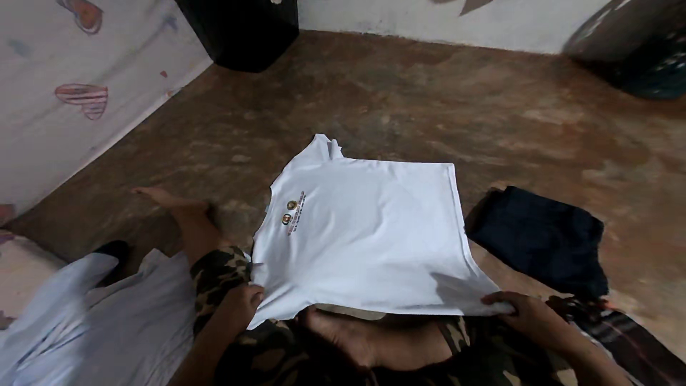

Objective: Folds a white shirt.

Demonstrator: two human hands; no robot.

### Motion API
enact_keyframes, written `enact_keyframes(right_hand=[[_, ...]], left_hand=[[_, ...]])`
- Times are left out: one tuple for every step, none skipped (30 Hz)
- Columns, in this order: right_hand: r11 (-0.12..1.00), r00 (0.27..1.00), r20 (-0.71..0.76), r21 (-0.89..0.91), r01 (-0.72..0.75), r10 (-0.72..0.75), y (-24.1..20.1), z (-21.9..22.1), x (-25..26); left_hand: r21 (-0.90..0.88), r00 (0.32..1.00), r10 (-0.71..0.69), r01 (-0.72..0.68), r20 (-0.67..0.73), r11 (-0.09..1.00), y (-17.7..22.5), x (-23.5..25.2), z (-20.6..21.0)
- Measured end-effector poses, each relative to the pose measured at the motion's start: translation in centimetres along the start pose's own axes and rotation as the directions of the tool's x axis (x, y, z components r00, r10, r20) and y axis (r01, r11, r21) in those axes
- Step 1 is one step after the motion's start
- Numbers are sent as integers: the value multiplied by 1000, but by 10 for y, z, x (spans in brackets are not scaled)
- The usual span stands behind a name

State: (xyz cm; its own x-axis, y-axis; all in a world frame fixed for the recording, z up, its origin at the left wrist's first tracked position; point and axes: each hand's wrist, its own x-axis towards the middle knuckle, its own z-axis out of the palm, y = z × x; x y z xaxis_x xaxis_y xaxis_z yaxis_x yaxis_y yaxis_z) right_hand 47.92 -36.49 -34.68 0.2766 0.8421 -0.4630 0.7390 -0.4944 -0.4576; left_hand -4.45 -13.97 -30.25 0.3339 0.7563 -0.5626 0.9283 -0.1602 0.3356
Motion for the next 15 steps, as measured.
enact_keyframes(right_hand=[[999, 999, 38, -37, 0, 1, -2, -2, 3], [997, 997, 76, -73, 5, 1, -3, -4, 6], [995, 995, 103, -93, 24, -14, -2, -6, 11], [995, 993, 113, -82, 54, -44, 1, -9, 18], [996, 991, 106, -38, 80, -76, 4, -11, 27], [994, 990, 92, 30, 105, -107, 8, -15, 36], [990, 989, 97, 94, 107, -116, 10, -21, 46], [976, 988, 86, 185, 113, -130, 13, -27, 57], [946, 988, 64, 303, 117, -143, 15, -31, 69], [899, 991, 16, 422, 115, -135, 15, -36, 81], [829, 994, -64, 549, 108, -87, 14, -37, 94], [746, 989, -150, 657, 111, -15, 12, -36, 107], [656, 973, -221, 745, 122, 69, 9, -33, 122], [586, 947, -275, 800, 130, 165, 8, -29, 137], [569, 918, -303, 815, 110, 255, 6, -23, 151]], left_hand=[[5, 999, -24, 23, 37, 1000, 2, -1, -4], [6, 997, -34, 34, 70, 999, 3, -2, -8], [3, 995, -24, 24, 102, 1000, 3, 0, -13], [-4, 992, 7, -6, 130, 1000, 3, 3, -19], [-15, 987, 55, -53, 152, 998, 1, 9, -27], [-24, 980, 109, -106, 168, 994, -1, 18, -35], [-36, 971, 158, -154, 181, 987, -1, 29, -45], [-55, 966, 179, -172, 185, 984, 3, 42, -56], [-116, 972, 171, -153, 162, 981, 9, 55, -68], [-217, 984, 140, -114, 109, 969, 18, 66, -79], [-349, 994, 105, -92, 19, 933, 28, 76, -89], [-490, 992, 80, -118, -98, 863, 37, 87, -95], [-605, 972, 79, -200, -220, 771, 40, 102, -98], [-672, 943, 87, -292, -322, 681, 40, 120, -98], [-706, 919, 84, -352, -385, 614, 33, 144, -95]])
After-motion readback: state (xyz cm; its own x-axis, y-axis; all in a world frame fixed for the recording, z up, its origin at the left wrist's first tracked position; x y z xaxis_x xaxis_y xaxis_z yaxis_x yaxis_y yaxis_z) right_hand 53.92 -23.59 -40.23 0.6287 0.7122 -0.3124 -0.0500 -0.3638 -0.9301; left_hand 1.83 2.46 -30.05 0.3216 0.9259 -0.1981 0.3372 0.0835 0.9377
